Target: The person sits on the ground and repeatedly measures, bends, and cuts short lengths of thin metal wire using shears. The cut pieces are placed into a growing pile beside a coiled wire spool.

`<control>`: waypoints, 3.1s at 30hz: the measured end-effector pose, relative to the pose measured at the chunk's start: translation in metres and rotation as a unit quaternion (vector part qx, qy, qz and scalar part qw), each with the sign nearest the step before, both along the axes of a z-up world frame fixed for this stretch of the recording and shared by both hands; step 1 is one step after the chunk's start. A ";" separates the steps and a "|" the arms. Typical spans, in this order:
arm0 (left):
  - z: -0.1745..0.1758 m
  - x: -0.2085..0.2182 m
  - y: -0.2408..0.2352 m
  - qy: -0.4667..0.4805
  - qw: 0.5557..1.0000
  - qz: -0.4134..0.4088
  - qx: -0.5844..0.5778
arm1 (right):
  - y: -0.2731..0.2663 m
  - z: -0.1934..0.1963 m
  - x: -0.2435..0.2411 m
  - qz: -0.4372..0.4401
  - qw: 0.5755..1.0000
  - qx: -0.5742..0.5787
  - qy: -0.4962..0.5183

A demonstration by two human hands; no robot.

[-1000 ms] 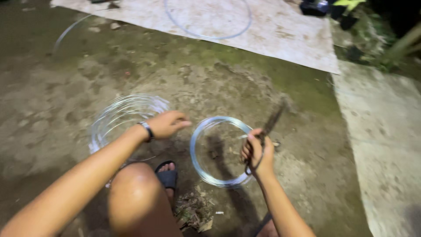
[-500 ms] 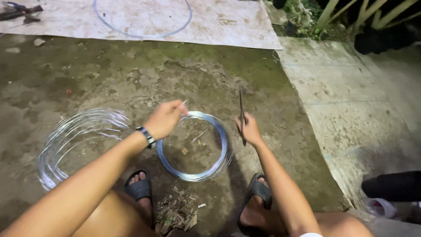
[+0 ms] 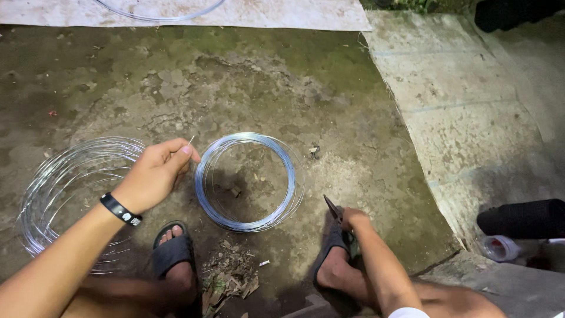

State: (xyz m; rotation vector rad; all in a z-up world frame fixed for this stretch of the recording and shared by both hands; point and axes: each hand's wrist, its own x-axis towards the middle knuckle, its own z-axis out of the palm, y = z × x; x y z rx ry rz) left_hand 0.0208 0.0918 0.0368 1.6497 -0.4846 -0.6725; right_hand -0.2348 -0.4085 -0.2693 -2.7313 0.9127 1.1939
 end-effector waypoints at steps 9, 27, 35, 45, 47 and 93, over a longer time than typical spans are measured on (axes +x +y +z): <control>0.019 -0.002 -0.015 -0.033 0.998 0.029 0.039 | 0.041 -0.026 0.083 -0.037 0.967 0.087 -0.237; 0.047 -0.014 -0.005 -0.056 0.966 0.125 0.219 | 0.062 -0.075 0.217 -0.023 0.881 0.078 -0.467; 0.049 -0.014 0.003 -0.087 0.951 0.144 0.259 | 0.058 -0.071 0.234 -0.010 0.888 0.050 -0.458; 0.051 -0.015 0.003 -0.187 0.953 0.140 0.192 | 0.043 -0.056 0.227 -0.114 0.731 0.248 -0.625; 0.048 -0.016 0.005 -0.187 0.951 0.139 0.202 | 0.039 -0.052 0.223 -0.124 0.716 0.258 -0.637; 0.029 -0.017 0.039 -0.316 0.938 0.121 0.070 | 0.275 0.001 0.164 -0.010 0.722 0.326 -0.610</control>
